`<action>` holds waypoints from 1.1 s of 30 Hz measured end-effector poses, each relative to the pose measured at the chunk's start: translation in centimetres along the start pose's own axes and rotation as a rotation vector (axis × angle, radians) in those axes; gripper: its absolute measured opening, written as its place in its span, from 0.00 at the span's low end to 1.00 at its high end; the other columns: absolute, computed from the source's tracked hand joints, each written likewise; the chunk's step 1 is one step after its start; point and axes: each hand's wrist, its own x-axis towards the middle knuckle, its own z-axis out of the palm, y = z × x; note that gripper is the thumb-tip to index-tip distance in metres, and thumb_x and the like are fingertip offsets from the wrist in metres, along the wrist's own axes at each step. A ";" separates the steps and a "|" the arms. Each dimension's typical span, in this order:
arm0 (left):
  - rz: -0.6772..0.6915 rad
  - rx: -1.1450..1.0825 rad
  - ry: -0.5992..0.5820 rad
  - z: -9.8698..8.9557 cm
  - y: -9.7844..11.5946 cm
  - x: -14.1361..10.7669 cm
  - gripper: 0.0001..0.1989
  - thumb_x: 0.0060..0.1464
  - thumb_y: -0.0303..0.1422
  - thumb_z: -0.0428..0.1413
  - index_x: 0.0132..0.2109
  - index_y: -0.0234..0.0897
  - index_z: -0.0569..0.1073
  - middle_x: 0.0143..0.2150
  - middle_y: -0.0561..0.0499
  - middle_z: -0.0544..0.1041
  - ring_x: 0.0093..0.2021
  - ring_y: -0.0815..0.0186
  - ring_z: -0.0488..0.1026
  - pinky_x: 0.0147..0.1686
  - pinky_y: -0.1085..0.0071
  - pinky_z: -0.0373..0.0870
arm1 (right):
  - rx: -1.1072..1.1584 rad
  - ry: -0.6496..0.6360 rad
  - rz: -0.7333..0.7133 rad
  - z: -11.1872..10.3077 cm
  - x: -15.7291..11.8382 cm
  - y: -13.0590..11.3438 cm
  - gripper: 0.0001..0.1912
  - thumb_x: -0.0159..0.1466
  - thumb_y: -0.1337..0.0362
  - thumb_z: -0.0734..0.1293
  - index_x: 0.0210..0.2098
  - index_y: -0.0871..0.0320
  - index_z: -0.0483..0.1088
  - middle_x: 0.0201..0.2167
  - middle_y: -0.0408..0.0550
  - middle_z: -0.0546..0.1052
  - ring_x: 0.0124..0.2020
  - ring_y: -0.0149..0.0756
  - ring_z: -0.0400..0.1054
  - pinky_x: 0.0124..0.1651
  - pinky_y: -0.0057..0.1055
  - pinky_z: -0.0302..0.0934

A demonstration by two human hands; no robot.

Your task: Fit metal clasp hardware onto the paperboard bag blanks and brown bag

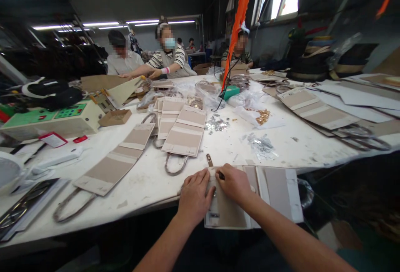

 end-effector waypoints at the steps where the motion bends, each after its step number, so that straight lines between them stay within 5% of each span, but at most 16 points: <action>1: 0.009 0.012 0.004 0.0 -0.2 -0.1 0.23 0.67 0.38 0.53 0.67 0.37 0.68 0.68 0.43 0.71 0.66 0.54 0.67 0.62 0.52 0.65 | -0.011 0.003 -0.006 0.1 -0.2 -0.1 0.11 0.72 0.60 0.63 0.41 0.52 0.77 0.41 0.47 0.79 0.41 0.38 0.74 0.38 0.31 0.55; 10: 0.052 0.051 0.029 0.6 -1.3 0.0 0.23 0.69 0.38 0.51 0.67 0.40 0.66 0.65 0.44 0.73 0.64 0.56 0.68 0.60 0.54 0.63 | -0.016 -0.032 0.022 0.6 0.0 -1.1 0.06 0.64 0.67 0.66 0.37 0.54 0.76 0.41 0.48 0.79 0.40 0.41 0.75 0.37 0.33 0.55; 20: 0.051 0.056 0.013 0.3 -1.2 0.0 0.23 0.68 0.37 0.52 0.68 0.42 0.66 0.63 0.44 0.74 0.62 0.54 0.68 0.58 0.54 0.63 | 0.008 -0.070 -0.012 -1.0 0.6 -1.2 0.09 0.66 0.61 0.66 0.37 0.51 0.80 0.40 0.49 0.83 0.41 0.45 0.76 0.41 0.34 0.63; 27: -0.027 -0.057 0.015 0.3 -1.3 -0.4 0.25 0.65 0.35 0.56 0.67 0.42 0.67 0.63 0.46 0.74 0.63 0.55 0.67 0.61 0.54 0.62 | -0.070 0.026 0.278 -4.9 8.4 6.5 0.15 0.68 0.56 0.64 0.44 0.53 0.81 0.46 0.51 0.83 0.48 0.46 0.75 0.45 0.34 0.64; 33: -0.077 -0.092 0.008 0.6 -1.4 -0.4 0.26 0.63 0.36 0.57 0.67 0.44 0.68 0.64 0.44 0.72 0.65 0.50 0.63 0.63 0.50 0.61 | -0.122 0.020 0.477 -4.4 12.7 11.1 0.14 0.65 0.57 0.67 0.43 0.57 0.81 0.47 0.56 0.82 0.49 0.52 0.75 0.44 0.36 0.63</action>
